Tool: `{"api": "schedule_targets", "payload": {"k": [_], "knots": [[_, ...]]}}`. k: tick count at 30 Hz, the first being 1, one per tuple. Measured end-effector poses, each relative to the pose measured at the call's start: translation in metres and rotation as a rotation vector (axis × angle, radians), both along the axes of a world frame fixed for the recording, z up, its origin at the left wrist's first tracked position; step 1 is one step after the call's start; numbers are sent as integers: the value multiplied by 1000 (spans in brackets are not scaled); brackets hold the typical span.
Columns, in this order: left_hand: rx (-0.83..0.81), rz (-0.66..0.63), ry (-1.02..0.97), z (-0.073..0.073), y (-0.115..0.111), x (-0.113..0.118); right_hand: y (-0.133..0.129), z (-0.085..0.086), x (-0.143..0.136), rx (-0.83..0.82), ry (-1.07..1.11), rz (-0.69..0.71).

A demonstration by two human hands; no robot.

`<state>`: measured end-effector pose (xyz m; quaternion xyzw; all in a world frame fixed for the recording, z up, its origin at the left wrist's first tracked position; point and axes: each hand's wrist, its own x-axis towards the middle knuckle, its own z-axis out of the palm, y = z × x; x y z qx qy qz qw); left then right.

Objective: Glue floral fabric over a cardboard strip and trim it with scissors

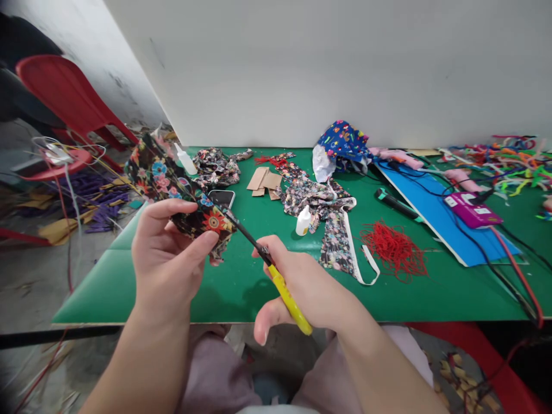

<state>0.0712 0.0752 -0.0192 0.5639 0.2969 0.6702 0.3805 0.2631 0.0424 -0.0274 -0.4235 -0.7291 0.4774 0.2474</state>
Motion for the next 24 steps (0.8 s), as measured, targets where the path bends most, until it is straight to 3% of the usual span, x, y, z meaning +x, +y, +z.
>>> {"api": "schedule_targets", "payload": {"k": [24], "knots": [[16, 56, 129, 6, -1, 1, 7, 1, -6, 143, -32, -45]]}}
